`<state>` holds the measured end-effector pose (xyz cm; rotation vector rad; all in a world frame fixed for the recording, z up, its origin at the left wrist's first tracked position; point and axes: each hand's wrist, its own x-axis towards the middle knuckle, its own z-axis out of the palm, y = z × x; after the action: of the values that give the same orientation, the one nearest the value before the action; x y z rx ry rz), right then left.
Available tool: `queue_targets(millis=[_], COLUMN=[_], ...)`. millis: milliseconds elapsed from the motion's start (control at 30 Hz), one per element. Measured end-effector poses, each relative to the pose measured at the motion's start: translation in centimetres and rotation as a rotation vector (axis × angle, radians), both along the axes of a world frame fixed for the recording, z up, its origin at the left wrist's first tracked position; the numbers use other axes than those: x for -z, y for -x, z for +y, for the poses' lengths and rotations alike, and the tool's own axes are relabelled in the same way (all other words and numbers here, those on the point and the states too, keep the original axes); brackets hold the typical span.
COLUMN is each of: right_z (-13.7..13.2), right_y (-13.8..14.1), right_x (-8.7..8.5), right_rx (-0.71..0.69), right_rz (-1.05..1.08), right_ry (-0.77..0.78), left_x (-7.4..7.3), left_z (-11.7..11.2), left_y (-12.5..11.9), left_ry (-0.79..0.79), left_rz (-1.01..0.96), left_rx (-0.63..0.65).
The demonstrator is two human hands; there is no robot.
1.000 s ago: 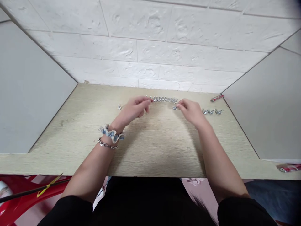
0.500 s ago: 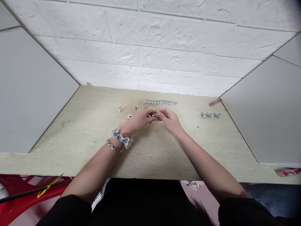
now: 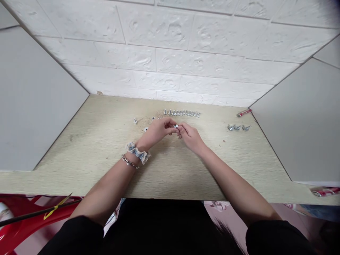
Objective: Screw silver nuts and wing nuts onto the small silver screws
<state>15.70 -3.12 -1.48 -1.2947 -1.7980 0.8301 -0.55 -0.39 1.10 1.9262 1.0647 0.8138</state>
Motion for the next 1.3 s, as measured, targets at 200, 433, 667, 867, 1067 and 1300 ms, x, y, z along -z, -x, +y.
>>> queue_targets(millis=[200,433,667,867,1067,1300], right_z=[-0.18,-0.21,-0.32,-0.33,-0.52,-0.41], right_y=[-0.03,0.18,0.35,0.21,0.33,0.25], right_x=[-0.17,-0.01,-0.15,-0.09,-0.38,-0.69], right_rx=[-0.012,-0.043,0.037,0.107,0.128,0.114], right_rz=[0.01,0.037,0.015,0.0,0.021,0.107], right_ry=[-0.065,-0.144,-0.251,-0.349,-0.334,-0.356], left_x=[0.08,-0.31,-0.83,-0.78,-0.8,-0.39], left_z=[0.06,0.0,-0.16,-0.06,0.02,-0.22], left_y=[-0.04,-0.22,-0.32,-0.26,-0.16,-0.48], left_ry=[0.098,0.173,0.231,0.273,0.283,0.314], left_rz=[-0.139,-0.224,-0.222,-0.247,-0.199,-0.192], left_rx=[0.018,-0.023,-0.032,-0.006,0.005,0.068])
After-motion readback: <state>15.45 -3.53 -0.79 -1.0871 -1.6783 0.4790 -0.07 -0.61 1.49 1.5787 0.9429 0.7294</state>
